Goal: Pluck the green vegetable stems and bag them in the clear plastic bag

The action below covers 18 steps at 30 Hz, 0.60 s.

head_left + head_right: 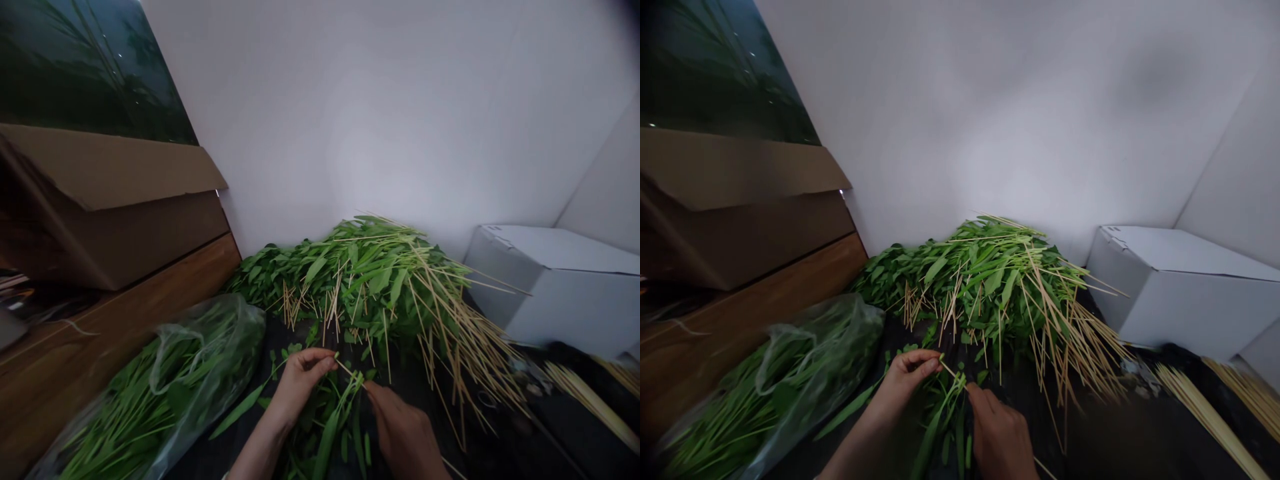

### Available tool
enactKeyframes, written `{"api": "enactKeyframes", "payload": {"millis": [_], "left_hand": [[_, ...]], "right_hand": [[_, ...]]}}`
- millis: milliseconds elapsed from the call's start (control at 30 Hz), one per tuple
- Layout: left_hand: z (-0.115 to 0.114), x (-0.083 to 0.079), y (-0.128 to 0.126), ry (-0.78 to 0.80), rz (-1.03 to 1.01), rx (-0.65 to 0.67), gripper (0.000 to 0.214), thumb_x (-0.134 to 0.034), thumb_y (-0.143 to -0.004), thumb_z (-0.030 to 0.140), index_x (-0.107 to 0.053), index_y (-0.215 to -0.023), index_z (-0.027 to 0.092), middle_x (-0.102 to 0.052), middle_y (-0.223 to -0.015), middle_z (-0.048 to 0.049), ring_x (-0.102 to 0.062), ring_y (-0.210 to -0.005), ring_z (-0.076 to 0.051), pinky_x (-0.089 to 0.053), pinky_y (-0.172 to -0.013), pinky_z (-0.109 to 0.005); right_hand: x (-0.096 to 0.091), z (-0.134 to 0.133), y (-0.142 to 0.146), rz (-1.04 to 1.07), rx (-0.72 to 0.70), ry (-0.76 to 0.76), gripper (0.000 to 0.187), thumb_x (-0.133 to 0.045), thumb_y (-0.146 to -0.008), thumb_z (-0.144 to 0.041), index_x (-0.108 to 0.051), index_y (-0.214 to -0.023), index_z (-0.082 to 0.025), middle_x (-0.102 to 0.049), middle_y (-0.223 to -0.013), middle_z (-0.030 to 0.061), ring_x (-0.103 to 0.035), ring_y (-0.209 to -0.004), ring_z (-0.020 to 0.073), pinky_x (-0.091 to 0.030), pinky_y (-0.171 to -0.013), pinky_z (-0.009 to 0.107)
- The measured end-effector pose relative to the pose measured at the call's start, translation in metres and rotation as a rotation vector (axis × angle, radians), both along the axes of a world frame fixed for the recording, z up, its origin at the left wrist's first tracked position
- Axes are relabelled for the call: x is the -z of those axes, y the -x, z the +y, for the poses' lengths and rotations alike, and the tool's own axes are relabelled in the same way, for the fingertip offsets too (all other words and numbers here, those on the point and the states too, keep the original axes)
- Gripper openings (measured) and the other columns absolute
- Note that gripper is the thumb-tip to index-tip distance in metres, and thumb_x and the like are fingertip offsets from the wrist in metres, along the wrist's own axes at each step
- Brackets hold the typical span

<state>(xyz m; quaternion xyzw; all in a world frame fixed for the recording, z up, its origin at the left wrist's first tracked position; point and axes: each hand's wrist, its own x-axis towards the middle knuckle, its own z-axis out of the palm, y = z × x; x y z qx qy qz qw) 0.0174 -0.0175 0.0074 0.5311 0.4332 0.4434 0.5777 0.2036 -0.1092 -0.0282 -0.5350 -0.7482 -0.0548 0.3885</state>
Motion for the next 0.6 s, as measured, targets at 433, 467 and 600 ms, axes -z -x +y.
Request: {"api": "enactKeyframes", "payload": {"millis": [433,467,600], "left_hand": [[0.0023,0.0041,0.0010,-0.022,0.023,0.010,0.028,-0.079,-0.066,0.038,-0.075,-0.081,0.015,-0.075,-0.074,-0.0061,-0.068,-0.070,-0.017,-0.052,-0.074,-0.027],[0.0019,0.0042,0.0009,-0.020,0.021,0.010,0.028,-0.079,-0.066,0.038,-0.075,-0.081,0.015,-0.075,-0.074,-0.0060,-0.068,-0.070,-0.017,-0.052,-0.073,-0.027],[0.0014,0.0040,0.0006,-0.012,0.017,0.003,0.028,-0.080,-0.065,0.038,-0.076,-0.080,0.015,-0.075,-0.073,-0.0056,-0.067,-0.069,-0.016,-0.051,-0.072,-0.026]], "right_hand": [[-0.0003,-0.0001,-0.0002,0.023,0.022,0.011,0.039,-0.030,-0.089,-0.009,-0.060,-0.112,-0.019,-0.070,-0.079,0.0043,-0.069,-0.063,0.0140,-0.054,-0.063,0.021],[-0.0008,-0.0001,0.0000,0.026,0.023,0.010,0.040,-0.030,-0.089,-0.009,-0.061,-0.112,-0.020,-0.070,-0.079,0.0041,-0.068,-0.062,0.0139,-0.054,-0.063,0.021],[-0.0020,-0.0005,0.0002,0.025,0.026,0.019,0.039,-0.031,-0.089,-0.011,-0.062,-0.111,-0.022,-0.070,-0.076,0.0030,-0.068,-0.061,0.0133,-0.053,-0.059,0.019]]}}
